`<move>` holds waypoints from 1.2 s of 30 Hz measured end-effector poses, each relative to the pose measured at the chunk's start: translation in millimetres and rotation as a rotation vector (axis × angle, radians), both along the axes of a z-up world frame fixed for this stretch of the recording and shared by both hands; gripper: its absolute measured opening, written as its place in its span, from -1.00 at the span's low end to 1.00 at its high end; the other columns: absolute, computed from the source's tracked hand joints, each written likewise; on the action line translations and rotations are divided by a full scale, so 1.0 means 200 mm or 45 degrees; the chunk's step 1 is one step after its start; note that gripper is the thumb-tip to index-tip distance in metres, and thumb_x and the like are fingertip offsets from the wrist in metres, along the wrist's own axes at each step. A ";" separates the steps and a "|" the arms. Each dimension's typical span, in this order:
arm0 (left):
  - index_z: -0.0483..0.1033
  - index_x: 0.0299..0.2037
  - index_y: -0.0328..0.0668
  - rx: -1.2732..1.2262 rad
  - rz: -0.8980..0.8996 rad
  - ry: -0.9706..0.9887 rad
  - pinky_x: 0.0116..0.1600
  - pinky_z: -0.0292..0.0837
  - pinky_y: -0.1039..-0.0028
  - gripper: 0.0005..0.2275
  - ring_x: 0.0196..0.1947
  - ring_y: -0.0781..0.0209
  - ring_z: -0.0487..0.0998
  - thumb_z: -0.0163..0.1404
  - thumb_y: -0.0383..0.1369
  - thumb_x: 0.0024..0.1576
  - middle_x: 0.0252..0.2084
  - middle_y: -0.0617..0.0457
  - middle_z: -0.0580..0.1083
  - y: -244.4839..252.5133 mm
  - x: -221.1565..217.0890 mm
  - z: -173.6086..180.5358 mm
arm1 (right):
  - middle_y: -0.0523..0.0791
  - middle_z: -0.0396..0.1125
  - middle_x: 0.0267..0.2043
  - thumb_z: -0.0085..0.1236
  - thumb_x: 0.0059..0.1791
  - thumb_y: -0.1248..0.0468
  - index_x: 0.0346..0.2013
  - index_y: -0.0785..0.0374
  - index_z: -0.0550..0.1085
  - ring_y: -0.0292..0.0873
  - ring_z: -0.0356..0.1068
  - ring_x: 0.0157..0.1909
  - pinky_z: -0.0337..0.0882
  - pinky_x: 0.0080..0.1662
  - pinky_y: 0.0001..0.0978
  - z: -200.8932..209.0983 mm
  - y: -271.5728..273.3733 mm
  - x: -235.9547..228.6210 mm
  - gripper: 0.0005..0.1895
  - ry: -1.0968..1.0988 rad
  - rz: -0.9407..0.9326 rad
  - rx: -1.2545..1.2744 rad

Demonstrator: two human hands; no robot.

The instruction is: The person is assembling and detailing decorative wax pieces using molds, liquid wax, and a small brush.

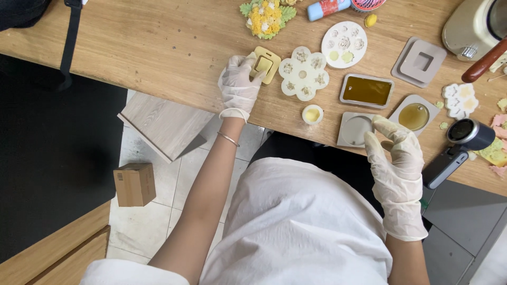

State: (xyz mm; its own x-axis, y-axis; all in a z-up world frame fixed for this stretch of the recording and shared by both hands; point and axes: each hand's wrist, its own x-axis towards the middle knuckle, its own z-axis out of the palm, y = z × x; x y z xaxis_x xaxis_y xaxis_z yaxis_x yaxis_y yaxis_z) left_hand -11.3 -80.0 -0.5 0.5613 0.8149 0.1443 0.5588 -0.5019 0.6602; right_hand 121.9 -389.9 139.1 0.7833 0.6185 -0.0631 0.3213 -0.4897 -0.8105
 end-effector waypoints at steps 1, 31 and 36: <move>0.60 -0.04 -0.16 -0.001 -0.003 0.000 -0.06 0.47 0.37 -0.69 -0.13 0.14 0.50 0.28 -0.34 0.00 -0.08 0.02 0.45 0.00 0.02 0.00 | -0.10 0.39 0.17 0.26 0.11 0.32 0.13 0.25 0.49 -0.22 0.38 0.18 0.42 0.13 -0.38 0.00 0.00 0.00 -0.70 0.000 -0.003 -0.001; 0.45 -0.17 -0.25 -0.039 0.005 0.263 -0.05 0.47 0.16 -0.69 -0.12 -0.16 0.55 0.28 -0.32 0.02 -0.19 -0.11 0.51 0.02 0.17 -0.14 | -0.05 0.43 0.17 0.23 0.11 0.33 0.07 0.28 0.50 -0.16 0.41 0.17 0.45 0.10 -0.35 -0.03 -0.04 -0.01 -0.76 -0.110 0.067 -0.017; 0.44 -0.08 -0.25 -1.162 0.108 -0.576 -0.14 0.61 0.50 -0.74 -0.21 0.21 0.66 0.21 -0.45 0.08 -0.14 -0.01 0.61 -0.07 0.14 0.31 | -0.10 0.40 0.10 0.18 0.11 0.36 0.26 0.29 0.38 -0.29 0.39 0.10 0.41 0.11 -0.44 -0.02 0.01 -0.02 -0.59 0.292 -0.060 0.254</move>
State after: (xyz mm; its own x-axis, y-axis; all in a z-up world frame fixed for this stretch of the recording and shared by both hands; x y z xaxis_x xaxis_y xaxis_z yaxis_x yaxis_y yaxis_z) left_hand 17.1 -94.4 61.3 0.5434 0.7548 -0.3674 0.1728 0.3277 0.9288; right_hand 118.4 -387.9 134.7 0.7908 0.5997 -0.1226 0.0992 -0.3232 -0.9411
